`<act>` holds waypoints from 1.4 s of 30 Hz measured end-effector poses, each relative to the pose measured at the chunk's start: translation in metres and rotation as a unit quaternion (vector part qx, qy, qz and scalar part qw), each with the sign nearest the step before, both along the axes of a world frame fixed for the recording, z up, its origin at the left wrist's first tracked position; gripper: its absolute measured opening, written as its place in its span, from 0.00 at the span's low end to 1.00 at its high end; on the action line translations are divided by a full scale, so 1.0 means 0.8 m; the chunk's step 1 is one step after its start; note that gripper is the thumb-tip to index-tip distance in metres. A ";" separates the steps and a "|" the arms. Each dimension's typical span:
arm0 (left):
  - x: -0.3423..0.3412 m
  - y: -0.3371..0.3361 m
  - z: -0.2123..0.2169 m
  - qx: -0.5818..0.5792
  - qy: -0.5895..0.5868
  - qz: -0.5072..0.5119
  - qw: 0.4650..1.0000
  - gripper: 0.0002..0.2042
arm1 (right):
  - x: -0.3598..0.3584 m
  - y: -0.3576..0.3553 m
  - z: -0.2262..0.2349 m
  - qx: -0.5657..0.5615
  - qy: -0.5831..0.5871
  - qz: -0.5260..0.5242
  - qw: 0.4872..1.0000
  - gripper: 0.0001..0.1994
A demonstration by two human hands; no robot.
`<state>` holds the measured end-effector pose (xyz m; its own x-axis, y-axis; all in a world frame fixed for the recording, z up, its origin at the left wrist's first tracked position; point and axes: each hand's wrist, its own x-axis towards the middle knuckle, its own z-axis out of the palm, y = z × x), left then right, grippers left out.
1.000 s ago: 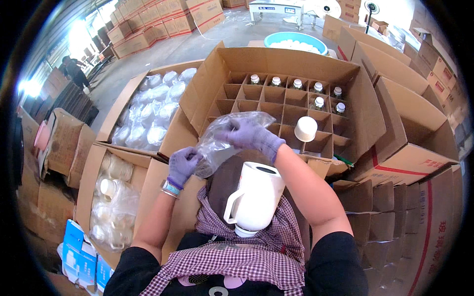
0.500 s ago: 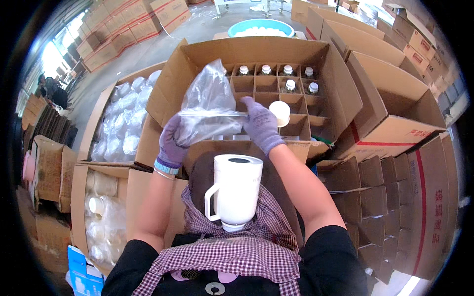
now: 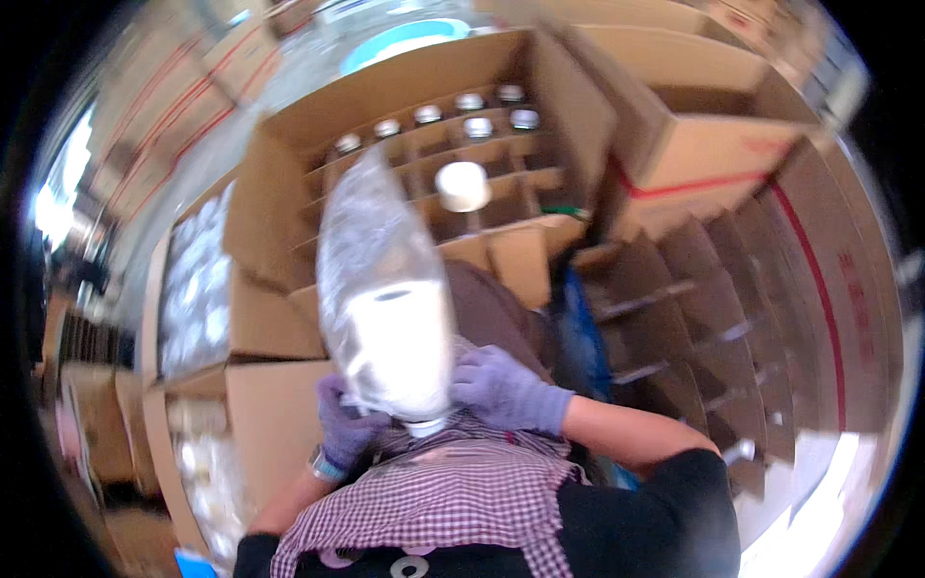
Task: The person assembles white ceramic pitchers by screwing on lids and attaching handles. They then wrap each pitcher in a clear plastic bag and place it into a cardboard box with dividers. The process is repeated for multiple units in a warehouse setting.
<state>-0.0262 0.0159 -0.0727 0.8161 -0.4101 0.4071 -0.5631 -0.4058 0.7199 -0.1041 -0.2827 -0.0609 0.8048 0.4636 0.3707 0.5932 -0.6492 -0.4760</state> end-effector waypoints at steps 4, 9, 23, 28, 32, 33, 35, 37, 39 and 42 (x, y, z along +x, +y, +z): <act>0.026 -0.006 -0.009 -0.162 0.442 -0.006 0.882 0.25 | -0.024 0.019 -0.012 0.172 0.074 -0.111 0.976 0.26; 0.039 -0.083 0.070 -0.217 0.301 -0.084 0.925 0.24 | -0.058 0.026 0.044 0.175 -0.094 -0.182 0.963 0.44; -0.117 -0.307 0.161 0.166 -0.119 -0.592 0.780 0.20 | -0.288 -0.139 0.059 0.431 -0.264 -0.564 0.653 0.36; -0.031 -0.268 0.135 0.223 -0.034 -0.468 0.854 0.22 | -0.429 -0.262 0.052 0.266 -0.290 -0.767 0.507 0.28; 0.051 -0.205 0.120 0.221 0.015 -0.337 0.915 0.19 | -0.501 -0.329 0.045 0.150 -0.194 -0.837 0.490 0.25; 0.075 -0.187 0.112 0.210 0.031 -0.322 0.923 0.17 | -0.500 -0.340 0.043 0.167 -0.150 -0.842 0.491 0.25; 0.115 -0.152 0.100 0.193 0.047 -0.282 0.939 0.16 | -0.487 -0.375 0.029 0.139 -0.049 -0.856 0.496 0.28; 0.137 -0.132 0.096 0.187 0.045 -0.240 0.951 0.17 | -0.457 -0.406 0.015 0.037 0.073 -0.869 0.487 0.32; 0.131 -0.137 0.107 0.188 0.067 -0.229 0.953 0.16 | -0.432 -0.441 -0.014 -0.009 0.097 -0.876 0.472 0.35; 0.128 -0.124 0.112 0.214 0.062 -0.222 0.949 0.15 | -0.392 -0.474 0.007 -0.010 0.150 -0.871 0.467 0.36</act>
<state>0.0765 -0.0830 0.0166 0.5540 -0.8317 0.0380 -0.6696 -0.4180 0.6139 -0.4179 -0.6619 -0.0555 -0.0185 -0.9913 0.1303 -0.9356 -0.0288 -0.3518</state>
